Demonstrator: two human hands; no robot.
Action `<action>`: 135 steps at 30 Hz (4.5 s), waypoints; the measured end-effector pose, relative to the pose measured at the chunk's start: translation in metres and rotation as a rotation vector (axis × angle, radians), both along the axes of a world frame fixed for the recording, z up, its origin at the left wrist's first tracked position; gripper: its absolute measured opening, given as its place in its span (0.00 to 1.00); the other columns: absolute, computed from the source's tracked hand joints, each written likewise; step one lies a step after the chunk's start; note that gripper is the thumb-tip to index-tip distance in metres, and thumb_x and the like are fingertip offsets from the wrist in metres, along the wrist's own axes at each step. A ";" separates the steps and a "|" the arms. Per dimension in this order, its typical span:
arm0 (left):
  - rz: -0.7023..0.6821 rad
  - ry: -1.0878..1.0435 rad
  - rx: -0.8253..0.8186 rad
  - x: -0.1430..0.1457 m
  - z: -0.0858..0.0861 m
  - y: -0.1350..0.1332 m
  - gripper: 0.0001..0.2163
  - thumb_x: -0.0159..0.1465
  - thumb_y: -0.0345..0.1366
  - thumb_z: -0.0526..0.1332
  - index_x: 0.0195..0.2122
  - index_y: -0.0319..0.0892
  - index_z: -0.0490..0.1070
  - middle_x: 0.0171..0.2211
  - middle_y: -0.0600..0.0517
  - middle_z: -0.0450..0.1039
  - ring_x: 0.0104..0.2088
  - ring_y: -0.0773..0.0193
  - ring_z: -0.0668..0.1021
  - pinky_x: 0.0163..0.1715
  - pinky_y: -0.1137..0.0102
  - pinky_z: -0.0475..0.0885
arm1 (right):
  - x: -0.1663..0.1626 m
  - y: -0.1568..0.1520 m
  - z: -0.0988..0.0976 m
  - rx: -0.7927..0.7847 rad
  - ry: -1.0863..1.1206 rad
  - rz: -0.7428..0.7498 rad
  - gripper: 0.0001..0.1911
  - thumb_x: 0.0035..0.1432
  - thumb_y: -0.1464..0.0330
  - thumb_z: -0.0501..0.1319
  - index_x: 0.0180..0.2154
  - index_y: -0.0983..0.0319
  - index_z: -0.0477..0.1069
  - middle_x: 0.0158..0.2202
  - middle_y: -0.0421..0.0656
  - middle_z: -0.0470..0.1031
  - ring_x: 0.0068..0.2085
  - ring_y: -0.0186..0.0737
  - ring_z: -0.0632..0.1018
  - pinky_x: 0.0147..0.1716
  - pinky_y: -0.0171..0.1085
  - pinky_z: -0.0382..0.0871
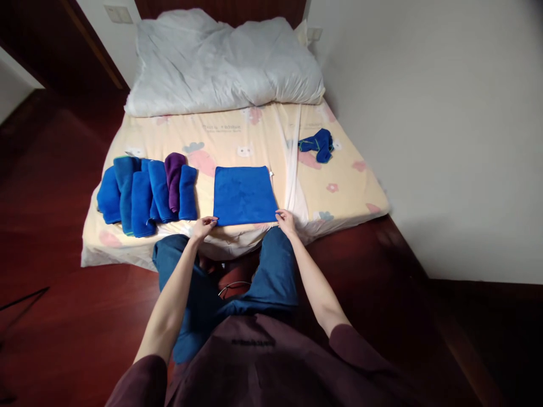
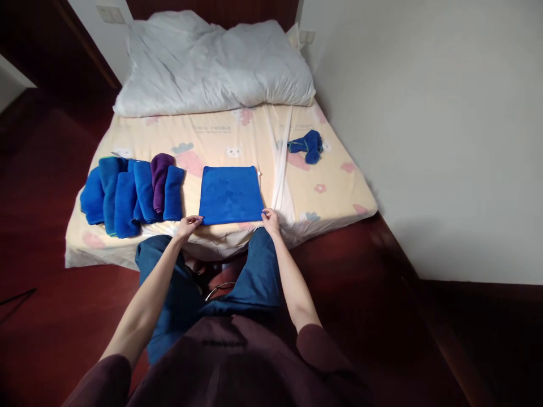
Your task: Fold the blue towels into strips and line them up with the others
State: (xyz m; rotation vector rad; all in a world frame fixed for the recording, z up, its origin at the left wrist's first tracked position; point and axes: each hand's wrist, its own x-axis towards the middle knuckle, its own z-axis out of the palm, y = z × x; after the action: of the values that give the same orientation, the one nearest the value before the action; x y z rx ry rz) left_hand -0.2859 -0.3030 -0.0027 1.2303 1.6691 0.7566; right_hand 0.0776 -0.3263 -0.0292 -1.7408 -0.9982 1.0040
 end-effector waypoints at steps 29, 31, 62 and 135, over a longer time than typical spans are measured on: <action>-0.338 0.268 0.562 -0.006 -0.047 0.001 0.21 0.56 0.25 0.57 0.45 0.47 0.85 0.54 0.48 0.81 0.53 0.49 0.76 0.60 0.48 0.70 | 0.006 -0.012 -0.033 0.385 -0.432 0.206 0.28 0.51 0.83 0.57 0.45 0.57 0.87 0.48 0.44 0.86 0.52 0.49 0.76 0.58 0.49 0.77; -0.313 0.259 0.551 -0.006 -0.047 0.001 0.21 0.57 0.25 0.56 0.45 0.46 0.85 0.51 0.48 0.83 0.51 0.50 0.77 0.58 0.49 0.71 | 0.007 -0.011 -0.034 0.368 -0.398 0.184 0.29 0.49 0.83 0.56 0.45 0.57 0.86 0.48 0.45 0.86 0.53 0.48 0.77 0.57 0.48 0.78; -0.205 0.197 0.522 -0.021 -0.056 0.001 0.16 0.68 0.50 0.59 0.35 0.45 0.78 0.43 0.43 0.80 0.48 0.50 0.78 0.55 0.54 0.73 | 0.005 -0.016 -0.042 0.388 -0.319 0.085 0.11 0.63 0.64 0.64 0.44 0.59 0.83 0.43 0.49 0.82 0.49 0.48 0.80 0.52 0.46 0.78; -0.499 0.493 0.536 0.008 -0.036 -0.021 0.28 0.72 0.41 0.54 0.72 0.38 0.62 0.74 0.38 0.57 0.75 0.43 0.60 0.74 0.42 0.53 | -0.012 -0.033 -0.020 0.329 -0.687 0.429 0.26 0.73 0.67 0.53 0.69 0.59 0.67 0.73 0.47 0.64 0.75 0.47 0.64 0.76 0.56 0.55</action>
State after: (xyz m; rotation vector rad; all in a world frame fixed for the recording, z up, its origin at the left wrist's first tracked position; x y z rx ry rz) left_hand -0.2781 -0.3240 -0.0391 2.2548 1.4557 0.6299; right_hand 0.0653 -0.3598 -0.0492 -1.6423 -1.9153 0.4246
